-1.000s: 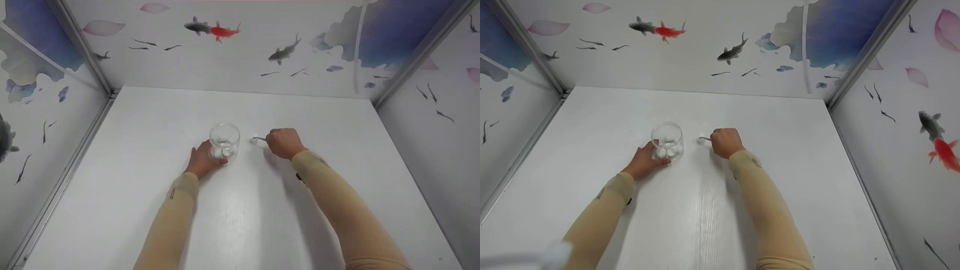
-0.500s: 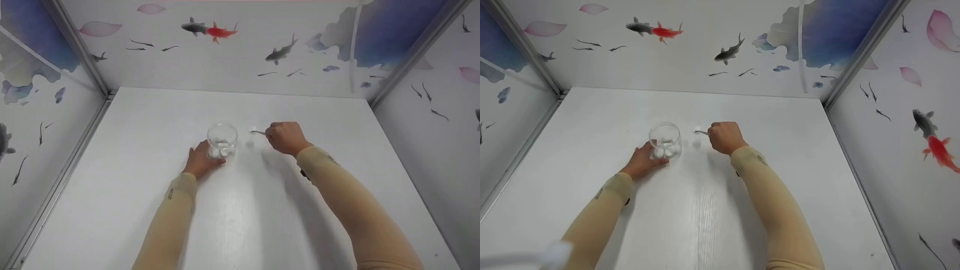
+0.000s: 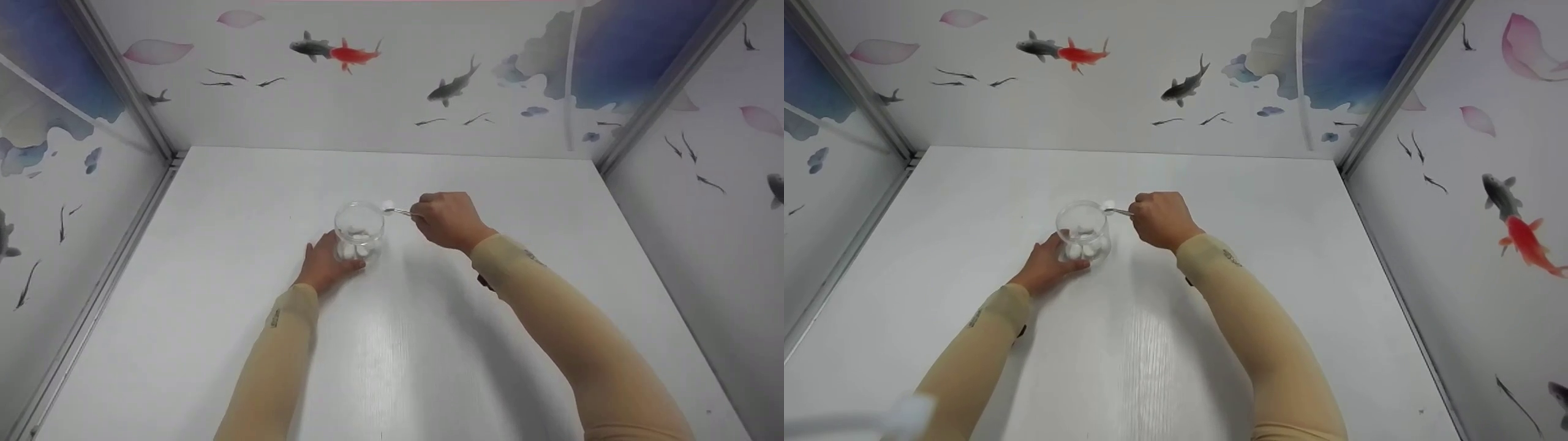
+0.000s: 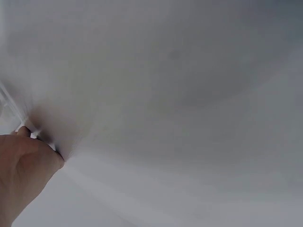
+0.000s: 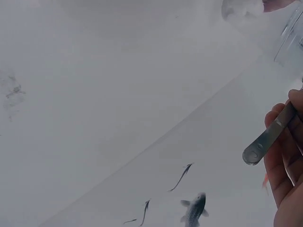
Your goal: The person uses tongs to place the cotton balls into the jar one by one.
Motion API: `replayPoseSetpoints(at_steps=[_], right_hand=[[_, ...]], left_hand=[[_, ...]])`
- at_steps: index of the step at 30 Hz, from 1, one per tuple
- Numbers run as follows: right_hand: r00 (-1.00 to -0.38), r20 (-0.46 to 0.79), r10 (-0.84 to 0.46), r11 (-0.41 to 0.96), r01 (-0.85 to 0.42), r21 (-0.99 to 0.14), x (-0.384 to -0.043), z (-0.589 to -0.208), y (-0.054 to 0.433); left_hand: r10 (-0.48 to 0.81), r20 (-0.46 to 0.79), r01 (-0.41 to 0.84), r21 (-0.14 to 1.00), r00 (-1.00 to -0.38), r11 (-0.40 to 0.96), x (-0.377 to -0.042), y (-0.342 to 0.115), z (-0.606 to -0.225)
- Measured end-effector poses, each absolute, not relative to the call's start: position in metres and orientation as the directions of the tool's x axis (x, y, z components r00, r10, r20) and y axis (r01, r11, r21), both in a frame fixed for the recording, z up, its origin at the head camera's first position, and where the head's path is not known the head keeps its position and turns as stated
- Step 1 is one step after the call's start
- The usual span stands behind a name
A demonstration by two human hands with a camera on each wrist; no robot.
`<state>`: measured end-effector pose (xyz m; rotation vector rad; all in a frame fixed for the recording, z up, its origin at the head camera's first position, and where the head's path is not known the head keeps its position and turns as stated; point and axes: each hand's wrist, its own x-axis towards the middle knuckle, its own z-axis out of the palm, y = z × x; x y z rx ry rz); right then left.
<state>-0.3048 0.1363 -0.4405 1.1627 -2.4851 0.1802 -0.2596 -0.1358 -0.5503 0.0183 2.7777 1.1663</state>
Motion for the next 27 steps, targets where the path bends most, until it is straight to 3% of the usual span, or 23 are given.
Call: replayPoseSetpoints(at_steps=[6, 16, 27], right_hand=[[-0.548, 0.383, -0.744, 0.613, -0.788, 0.063, -0.299, -0.442, 0.123], [-0.55, 0.332, -0.766, 0.597, -0.801, 0.05, -0.292, -0.445, 0.114], [-0.522, 0.361, -0.773, 0.573, -0.818, 0.043, -0.293, -0.449, 0.114]], left_hand=[[0.062, -0.097, -0.025, 0.709, -0.993, 0.705, -0.26, -0.135, -0.55], [0.07, -0.089, -0.013, 0.703, -0.994, 0.711, -0.263, -0.136, -0.554], [0.072, -0.097, -0.021, 0.728, -0.993, 0.686, -0.263, -0.137, -0.555]])
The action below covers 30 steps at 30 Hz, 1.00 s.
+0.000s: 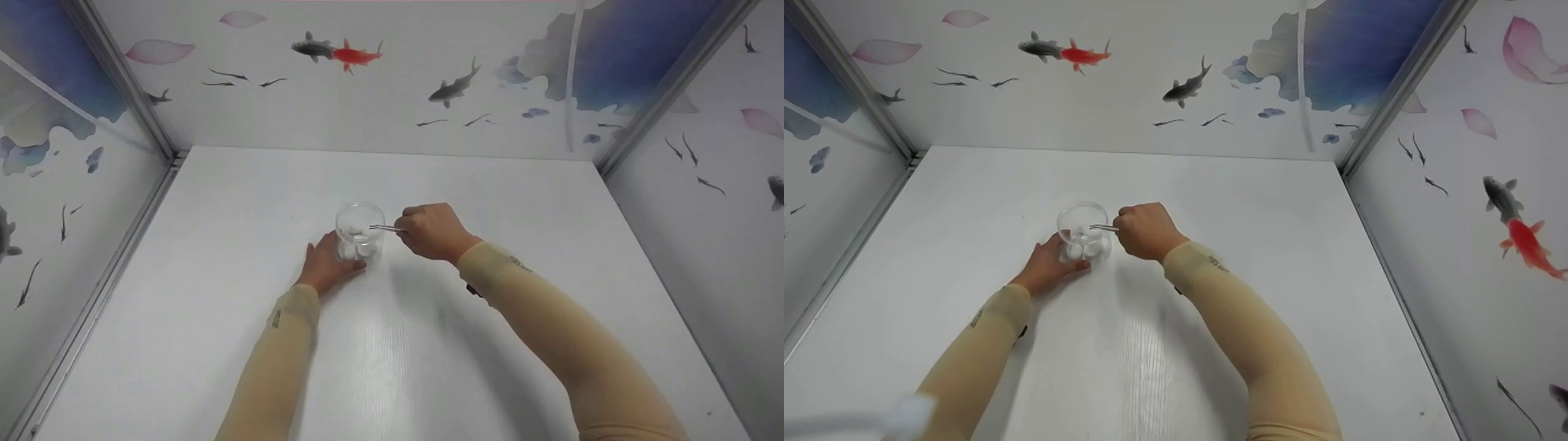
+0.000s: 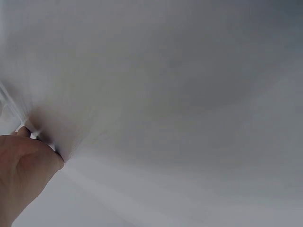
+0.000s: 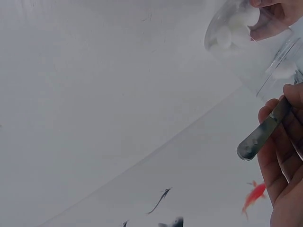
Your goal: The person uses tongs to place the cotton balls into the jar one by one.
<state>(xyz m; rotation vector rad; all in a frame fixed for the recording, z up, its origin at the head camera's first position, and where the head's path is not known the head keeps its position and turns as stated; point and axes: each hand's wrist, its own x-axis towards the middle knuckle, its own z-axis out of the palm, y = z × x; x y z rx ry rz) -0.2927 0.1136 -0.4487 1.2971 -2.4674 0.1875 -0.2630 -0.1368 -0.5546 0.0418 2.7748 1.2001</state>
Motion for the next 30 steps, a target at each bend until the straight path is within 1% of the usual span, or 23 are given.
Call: replayPoseSetpoints(at_steps=[17, 24, 27, 30], right_hand=[[-0.529, 0.35, -0.773, 0.581, -0.812, 0.054, -0.293, -0.448, 0.116], [-0.517, 0.429, -0.741, 0.597, -0.799, 0.068, -0.296, -0.449, 0.131], [-0.544, 0.452, -0.707, 0.633, -0.771, 0.061, -0.298, -0.453, 0.144], [-0.6, 0.432, -0.674, 0.681, -0.73, 0.049, -0.3, -0.462, 0.158]], left_hand=[[0.059, -0.094, -0.026, 0.717, -0.994, 0.697, -0.261, -0.135, -0.553], [0.068, -0.097, -0.024, 0.731, -0.993, 0.682, -0.259, -0.136, -0.553], [0.063, -0.099, -0.029, 0.724, -0.993, 0.689, -0.259, -0.136, -0.553], [0.06, -0.092, -0.025, 0.721, -0.994, 0.693, -0.259, -0.137, -0.552]])
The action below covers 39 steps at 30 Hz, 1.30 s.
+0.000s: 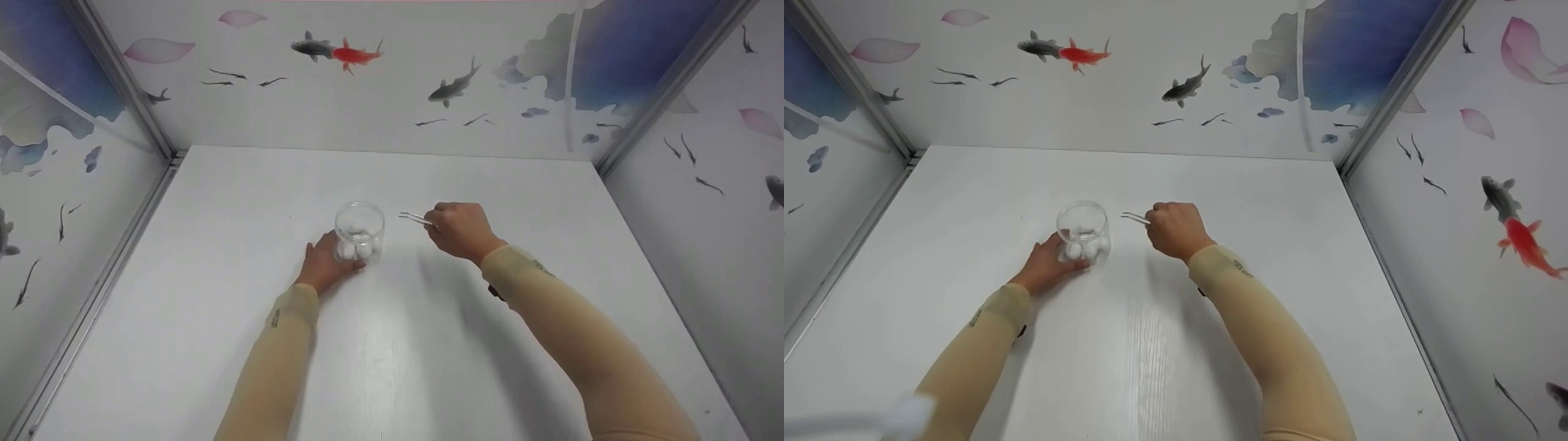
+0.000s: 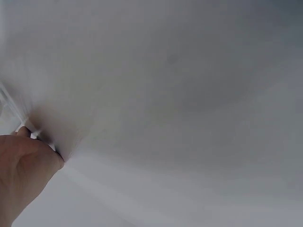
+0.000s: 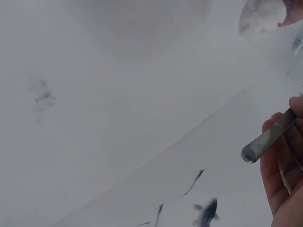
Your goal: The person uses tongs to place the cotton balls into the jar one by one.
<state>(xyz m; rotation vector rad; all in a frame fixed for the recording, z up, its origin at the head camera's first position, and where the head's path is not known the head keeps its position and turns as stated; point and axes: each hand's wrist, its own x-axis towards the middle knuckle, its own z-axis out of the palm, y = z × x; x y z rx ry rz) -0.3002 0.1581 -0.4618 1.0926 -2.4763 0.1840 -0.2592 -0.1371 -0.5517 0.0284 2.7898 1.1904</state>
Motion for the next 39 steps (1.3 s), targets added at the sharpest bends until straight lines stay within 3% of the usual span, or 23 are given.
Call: replayPoseSetpoints(at_steps=[6, 13, 39], right_hand=[[-0.719, 0.317, -0.619, 0.759, -0.651, 0.008, -0.3, -0.49, 0.173], [-0.792, 0.196, -0.579, 0.802, -0.596, -0.037, -0.295, -0.512, 0.167], [-0.856, 0.157, -0.493, 0.858, -0.508, -0.072, -0.284, -0.531, 0.155]], left_hand=[[0.06, -0.089, -0.023, 0.723, -0.994, 0.69, -0.259, -0.139, -0.551], [0.066, -0.085, -0.015, 0.717, -0.994, 0.696, -0.258, -0.14, -0.549], [0.079, -0.096, -0.017, 0.734, -0.992, 0.679, -0.26, -0.139, -0.555]])
